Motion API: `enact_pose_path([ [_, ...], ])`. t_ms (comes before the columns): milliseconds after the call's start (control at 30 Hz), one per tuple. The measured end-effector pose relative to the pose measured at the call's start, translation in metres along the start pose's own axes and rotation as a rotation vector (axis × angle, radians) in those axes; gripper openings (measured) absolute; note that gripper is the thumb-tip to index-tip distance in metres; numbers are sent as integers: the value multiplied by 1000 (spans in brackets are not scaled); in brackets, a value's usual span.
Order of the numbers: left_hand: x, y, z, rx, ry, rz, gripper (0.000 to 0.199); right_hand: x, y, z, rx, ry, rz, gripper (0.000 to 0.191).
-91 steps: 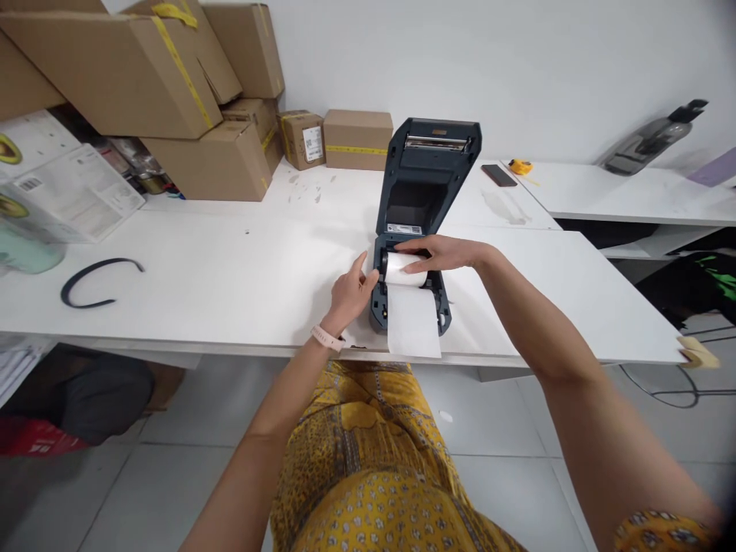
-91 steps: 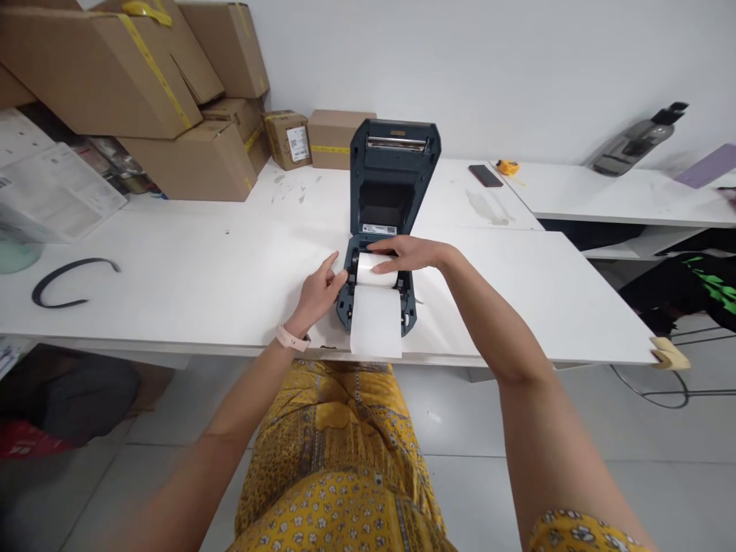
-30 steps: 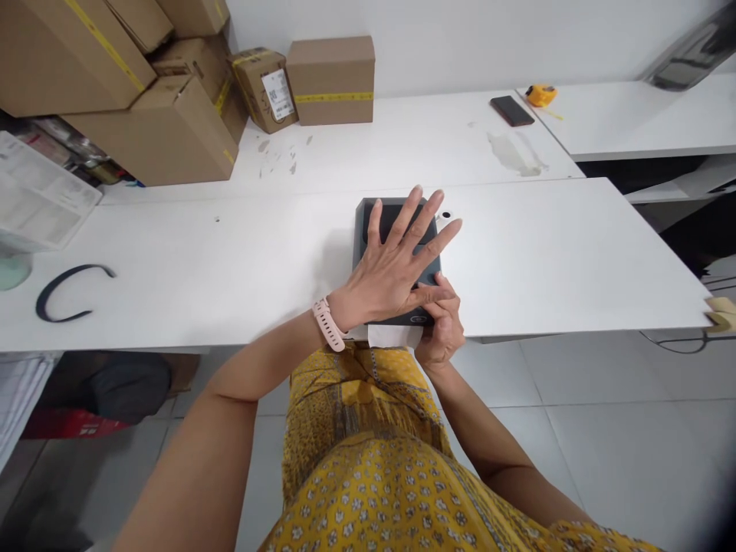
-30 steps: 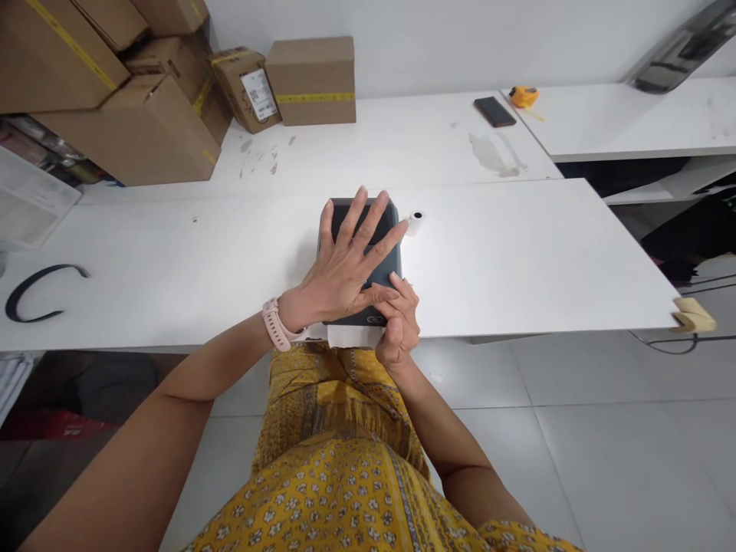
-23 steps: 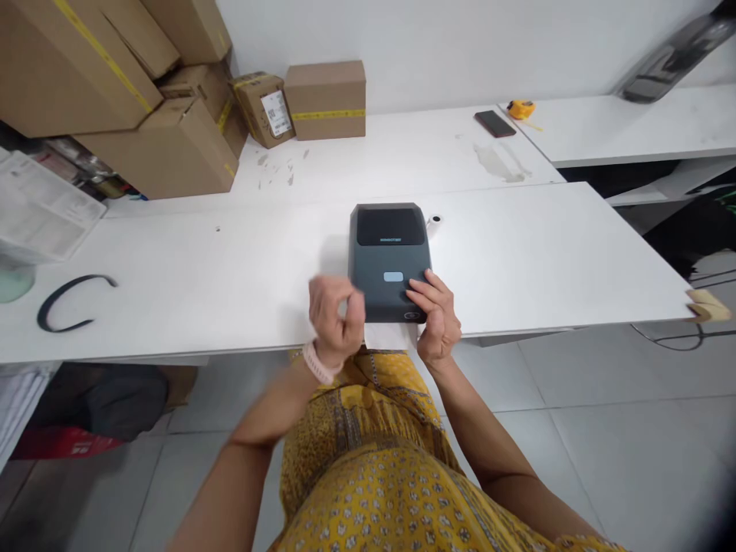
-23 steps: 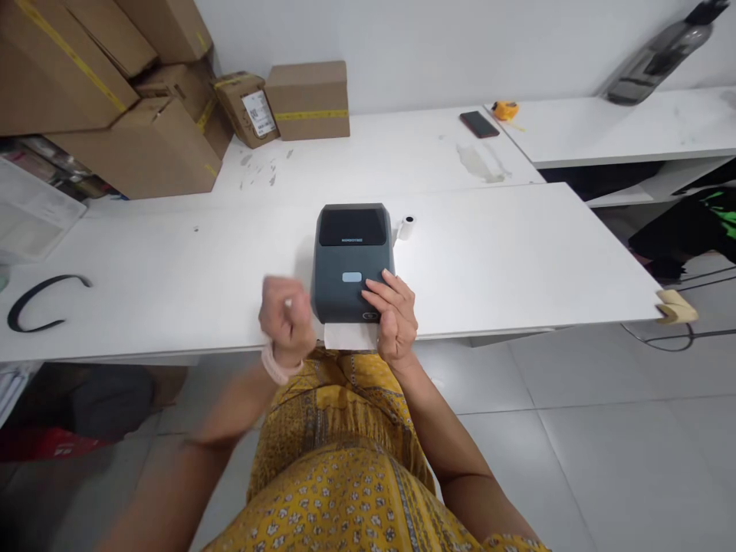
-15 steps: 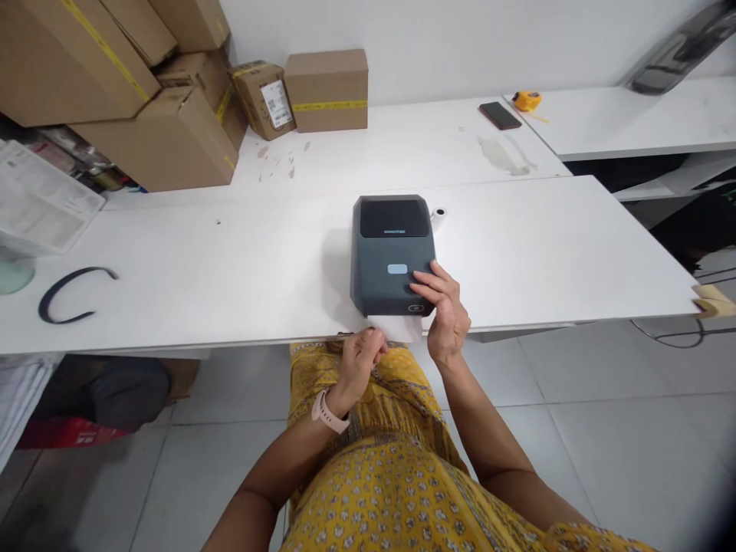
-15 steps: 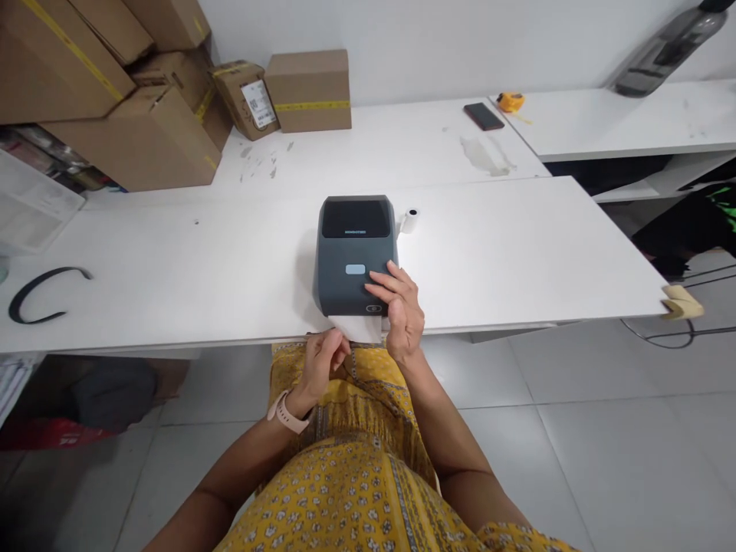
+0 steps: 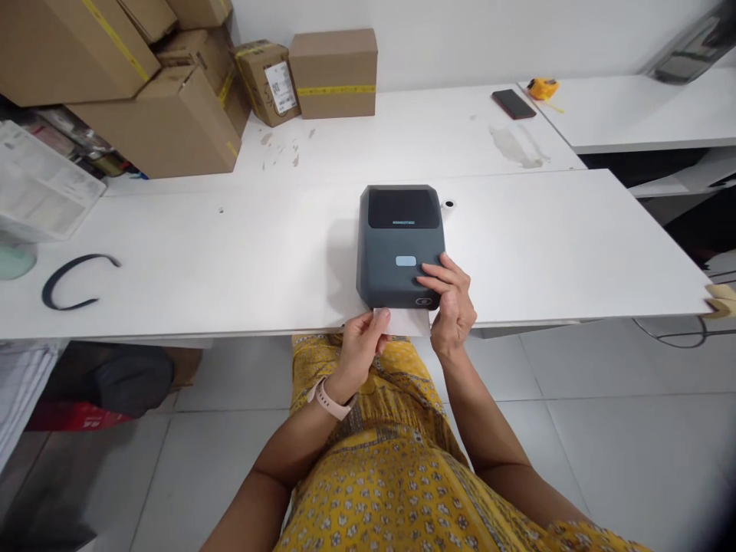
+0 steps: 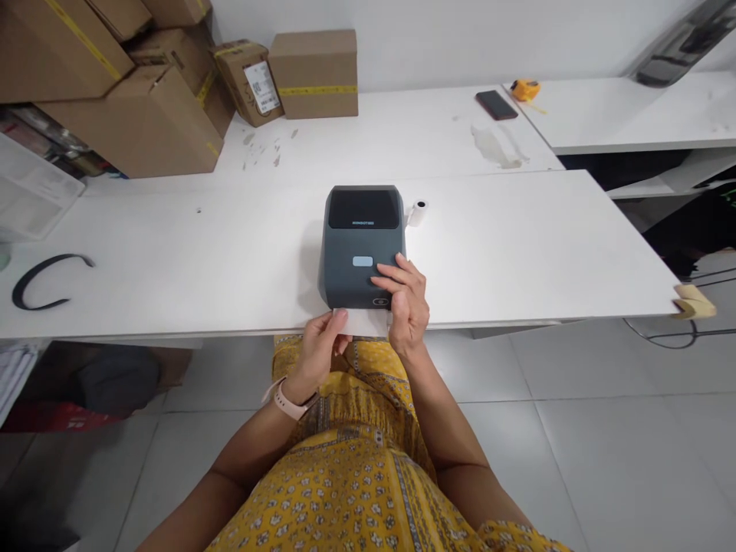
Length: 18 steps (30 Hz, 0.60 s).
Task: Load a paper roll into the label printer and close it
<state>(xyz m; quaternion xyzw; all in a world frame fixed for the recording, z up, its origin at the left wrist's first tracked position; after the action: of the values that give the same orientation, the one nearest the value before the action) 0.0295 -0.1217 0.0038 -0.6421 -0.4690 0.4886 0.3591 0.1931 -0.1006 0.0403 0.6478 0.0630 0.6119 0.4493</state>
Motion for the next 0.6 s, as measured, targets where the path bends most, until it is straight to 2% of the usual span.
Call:
enact_pose_path([
  [267,4,7,6,170,-45,-134,65,4,3,1,-58,42,0,44],
  [400,-3,-5,10,308,-24,-252,63,21,7,-1,-169,161,2,48],
  [467,-10,-27,14,378,-101,-457,57,29,10,-3,-265,235,19,51],
  [533,-17,-55,14,476,-186,-763,44,34,13,-5,-365,286,47,53],
  [600,-19,-77,7,615,-196,-1029,27,37,16,-6,-443,306,91,52],
])
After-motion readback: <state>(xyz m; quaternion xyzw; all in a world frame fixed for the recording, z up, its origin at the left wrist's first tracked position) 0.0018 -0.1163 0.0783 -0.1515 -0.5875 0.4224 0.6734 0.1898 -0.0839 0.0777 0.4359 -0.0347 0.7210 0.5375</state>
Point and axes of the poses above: each hand's wrist, its own x-axis towards the middle knuckle, its own z-axis out of the back of the hand, y = z × x, the point moved 5 cm from there along x, towards the middle knuckle, and after that the axes turned 3 degrees about -x, right-handed, at the moved point
